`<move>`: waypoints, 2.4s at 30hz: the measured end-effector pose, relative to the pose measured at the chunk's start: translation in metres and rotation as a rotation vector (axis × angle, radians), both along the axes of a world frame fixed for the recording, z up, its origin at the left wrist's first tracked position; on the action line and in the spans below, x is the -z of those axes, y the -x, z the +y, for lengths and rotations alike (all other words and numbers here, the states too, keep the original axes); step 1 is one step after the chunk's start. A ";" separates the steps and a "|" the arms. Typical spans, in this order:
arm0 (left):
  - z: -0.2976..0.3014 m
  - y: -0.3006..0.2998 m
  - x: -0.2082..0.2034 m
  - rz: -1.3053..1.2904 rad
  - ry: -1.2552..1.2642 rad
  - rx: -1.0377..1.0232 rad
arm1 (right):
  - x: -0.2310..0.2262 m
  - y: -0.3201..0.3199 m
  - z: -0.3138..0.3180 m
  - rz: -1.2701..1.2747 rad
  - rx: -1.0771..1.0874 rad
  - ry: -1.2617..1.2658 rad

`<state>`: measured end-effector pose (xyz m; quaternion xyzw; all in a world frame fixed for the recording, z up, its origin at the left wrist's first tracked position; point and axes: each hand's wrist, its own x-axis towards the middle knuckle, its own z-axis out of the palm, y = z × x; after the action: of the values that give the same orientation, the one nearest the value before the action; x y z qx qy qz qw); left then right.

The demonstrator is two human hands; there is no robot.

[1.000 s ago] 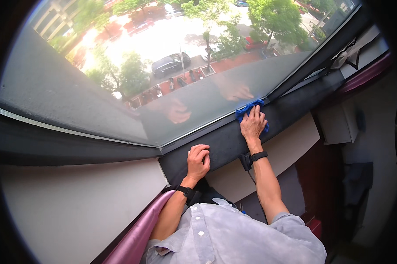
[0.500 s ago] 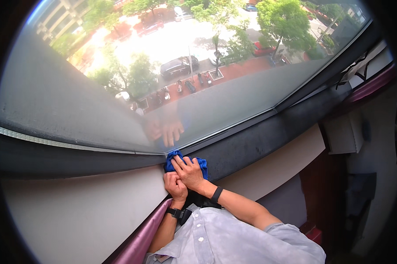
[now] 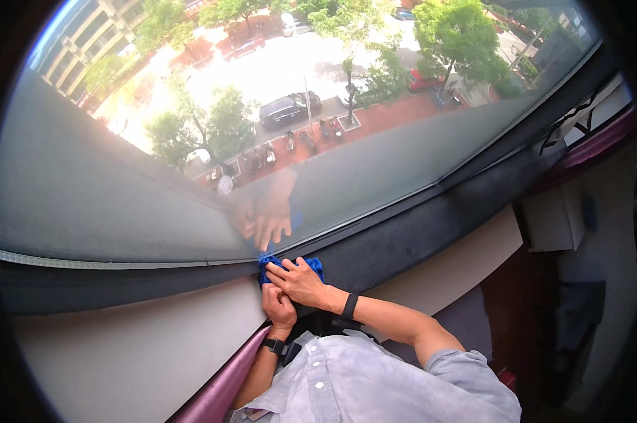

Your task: Wiping the window frame and glass with a blue cloth.

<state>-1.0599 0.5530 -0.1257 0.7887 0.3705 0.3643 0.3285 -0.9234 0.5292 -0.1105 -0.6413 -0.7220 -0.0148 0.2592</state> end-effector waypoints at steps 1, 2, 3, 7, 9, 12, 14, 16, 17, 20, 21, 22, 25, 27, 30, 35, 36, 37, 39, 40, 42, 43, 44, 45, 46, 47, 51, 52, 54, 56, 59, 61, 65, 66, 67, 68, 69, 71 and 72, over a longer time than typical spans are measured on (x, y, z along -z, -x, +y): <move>0.000 0.002 0.000 0.016 -0.010 0.024 | 0.001 -0.001 -0.002 0.031 -0.037 0.003; 0.000 0.004 0.001 0.027 -0.021 0.046 | 0.003 -0.005 -0.004 0.030 -0.060 0.008; -0.002 0.004 0.001 0.028 -0.021 0.045 | 0.005 -0.010 -0.006 0.031 -0.061 0.008; -0.003 0.002 -0.001 0.018 -0.048 0.133 | 0.009 -0.016 -0.008 0.100 -0.176 -0.046; -0.001 -0.003 -0.002 -0.016 -0.076 0.078 | 0.005 -0.005 -0.006 0.029 0.017 -0.060; -0.003 -0.002 -0.004 0.024 -0.067 -0.023 | 0.000 0.009 -0.002 0.042 0.066 -0.031; 0.003 -0.004 -0.002 0.003 -0.075 -0.025 | 0.001 0.007 0.005 0.064 0.066 -0.021; 0.002 -0.005 -0.002 -0.022 0.007 -0.009 | 0.000 0.003 0.007 0.102 0.041 0.062; 0.001 -0.003 -0.002 -0.021 0.006 -0.011 | -0.002 0.000 0.006 0.104 0.039 0.061; 0.001 0.001 0.001 -0.061 0.006 0.071 | -0.002 -0.011 0.004 0.119 -0.100 0.076; 0.001 0.004 0.002 -0.058 0.004 0.067 | -0.001 -0.013 0.002 0.122 -0.104 0.075; 0.002 0.004 0.002 -0.051 -0.017 0.115 | 0.000 -0.017 0.001 0.122 -0.158 0.051; 0.001 0.003 0.003 -0.046 -0.047 0.160 | 0.007 -0.013 -0.005 0.102 -0.180 -0.028; 0.001 0.002 0.002 -0.035 0.003 0.120 | 0.006 -0.009 -0.005 0.041 -0.006 -0.063; 0.001 -0.001 0.002 -0.042 -0.018 0.071 | -0.003 -0.002 -0.001 -0.020 0.011 -0.013; 0.001 0.004 0.006 -0.021 0.030 0.083 | -0.017 -0.013 -0.014 -0.025 0.055 0.129; 0.002 0.004 0.008 -0.015 0.033 0.086 | -0.016 -0.019 -0.019 -0.046 0.084 0.145; 0.002 0.001 0.007 -0.016 0.033 0.089 | -0.015 -0.028 -0.027 -0.039 0.121 0.151; 0.001 0.000 0.003 -0.030 0.033 0.082 | -0.018 -0.054 -0.045 -0.057 0.206 0.126; 0.003 0.000 0.003 -0.030 0.018 0.087 | -0.021 -0.068 -0.056 -0.084 0.246 0.129; 0.002 0.000 0.003 -0.005 0.002 0.083 | -0.023 -0.099 -0.076 -0.131 0.319 0.116; 0.003 -0.001 0.002 0.020 -0.015 0.082 | -0.021 -0.115 -0.086 -0.151 0.354 0.102; 0.003 -0.002 0.002 0.018 -0.015 0.081 | -0.019 -0.130 -0.096 -0.165 0.402 0.101; 0.003 -0.005 -0.001 0.060 -0.030 0.083 | -0.020 -0.145 -0.106 -0.181 0.449 0.100; 0.003 -0.008 -0.003 0.104 -0.048 0.080 | -0.020 -0.161 -0.115 -0.194 0.510 0.096; 0.003 -0.010 -0.004 0.103 -0.049 0.074 | -0.022 -0.176 -0.124 -0.206 0.571 0.093; 0.002 -0.016 -0.007 0.233 -0.086 0.036 | -0.018 -0.243 -0.162 -0.273 0.864 0.159; 0.003 -0.016 -0.007 0.263 -0.097 0.022 | -0.017 -0.250 -0.167 -0.276 0.866 0.156; 0.003 -0.019 -0.010 0.274 -0.093 0.016 | -0.013 -0.265 -0.174 -0.311 0.894 0.134; 0.002 -0.024 -0.011 0.286 -0.091 0.011 | -0.008 -0.280 -0.182 -0.356 0.978 0.164; 0.000 -0.033 -0.011 0.273 -0.080 0.060 | -0.006 -0.277 -0.183 -0.385 0.968 0.218; -0.002 -0.040 -0.009 0.260 -0.102 0.117 | -0.007 -0.274 -0.181 -0.402 0.967 0.270; -0.001 -0.047 -0.004 0.298 -0.147 0.152 | -0.003 -0.267 -0.162 -0.579 1.090 0.518; 0.000 -0.048 -0.007 0.246 -0.168 0.137 | -0.006 -0.264 -0.151 -0.560 1.110 0.513; 0.001 -0.046 -0.009 0.237 -0.192 0.124 | -0.009 -0.262 -0.143 -0.544 1.129 0.507; 0.001 -0.047 -0.009 0.247 -0.195 0.111 | -0.010 -0.262 -0.139 -0.538 1.154 0.502; 0.001 -0.046 -0.008 0.257 -0.199 0.096 | -0.011 -0.261 -0.136 -0.533 1.177 0.494; 0.002 -0.048 -0.005 0.267 -0.206 0.118 | -0.013 -0.258 -0.127 -0.395 1.285 0.557; 0.000 -0.049 -0.004 0.267 -0.207 0.113 | -0.011 -0.254 -0.136 -0.347 1.321 0.543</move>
<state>-1.0111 0.5526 -0.1222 0.8794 0.3264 0.2734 0.2132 -0.6696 0.3929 -0.0992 -0.9728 -0.1938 -0.0899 -0.0901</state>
